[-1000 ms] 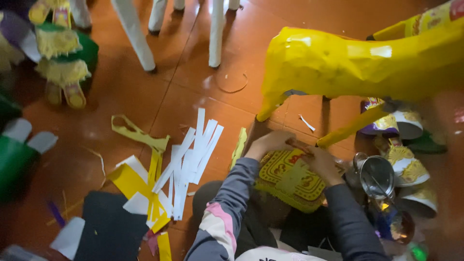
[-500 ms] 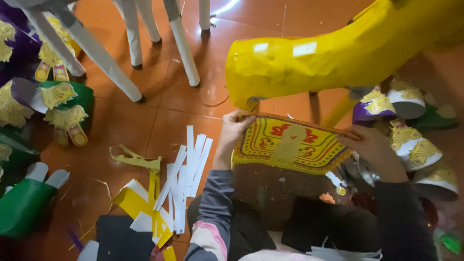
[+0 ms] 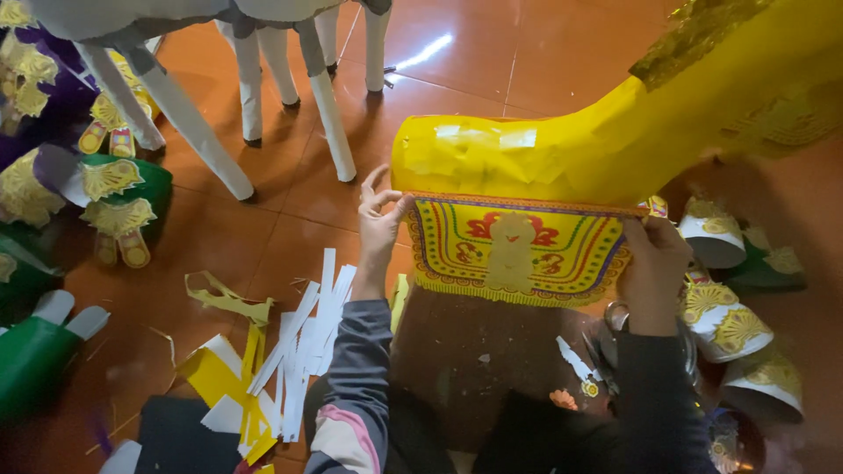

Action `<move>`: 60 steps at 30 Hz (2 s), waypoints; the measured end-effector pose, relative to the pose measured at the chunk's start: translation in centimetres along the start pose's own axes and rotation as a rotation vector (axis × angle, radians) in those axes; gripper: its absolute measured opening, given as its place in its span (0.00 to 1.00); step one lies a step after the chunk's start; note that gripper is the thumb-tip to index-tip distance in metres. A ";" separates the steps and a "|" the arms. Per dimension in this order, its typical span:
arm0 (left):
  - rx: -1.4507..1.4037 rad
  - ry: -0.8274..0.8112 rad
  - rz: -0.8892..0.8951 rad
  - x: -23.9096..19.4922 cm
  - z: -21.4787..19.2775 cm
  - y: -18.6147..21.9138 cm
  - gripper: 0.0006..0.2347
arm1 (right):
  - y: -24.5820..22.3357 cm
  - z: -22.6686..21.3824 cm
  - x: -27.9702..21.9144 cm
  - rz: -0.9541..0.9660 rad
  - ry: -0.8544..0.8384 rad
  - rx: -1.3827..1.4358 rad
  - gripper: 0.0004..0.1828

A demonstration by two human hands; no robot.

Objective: Decorate and assemble paper-mache horse models using glue and paper strips.

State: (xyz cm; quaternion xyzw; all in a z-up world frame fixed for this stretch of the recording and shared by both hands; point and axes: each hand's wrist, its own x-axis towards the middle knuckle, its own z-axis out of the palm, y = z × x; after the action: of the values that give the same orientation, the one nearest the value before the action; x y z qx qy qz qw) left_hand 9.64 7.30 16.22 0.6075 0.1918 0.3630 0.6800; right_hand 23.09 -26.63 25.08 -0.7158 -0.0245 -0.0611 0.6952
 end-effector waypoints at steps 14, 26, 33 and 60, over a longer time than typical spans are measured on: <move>0.034 -0.024 0.139 0.5 0.8 2.5 0.05 | -3.2 0.7 0.5 -0.490 -0.125 -0.372 0.08; 0.021 -0.101 0.198 1.1 0.6 2.2 0.04 | -2.0 0.4 2.0 -0.421 -0.164 -0.455 0.10; 0.158 -0.018 0.287 1.1 0.7 1.4 0.08 | -3.4 1.8 1.3 -0.403 -0.175 -0.353 0.06; 1.146 0.089 0.990 3.3 14.7 1.2 0.21 | -2.3 -0.2 4.7 -0.516 -0.262 -0.369 0.56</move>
State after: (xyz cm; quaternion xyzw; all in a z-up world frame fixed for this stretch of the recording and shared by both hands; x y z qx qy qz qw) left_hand 21.85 -0.42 20.77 0.8656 0.0826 0.4938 0.0075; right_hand 27.47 -26.98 27.96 -0.8015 -0.2824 -0.1460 0.5064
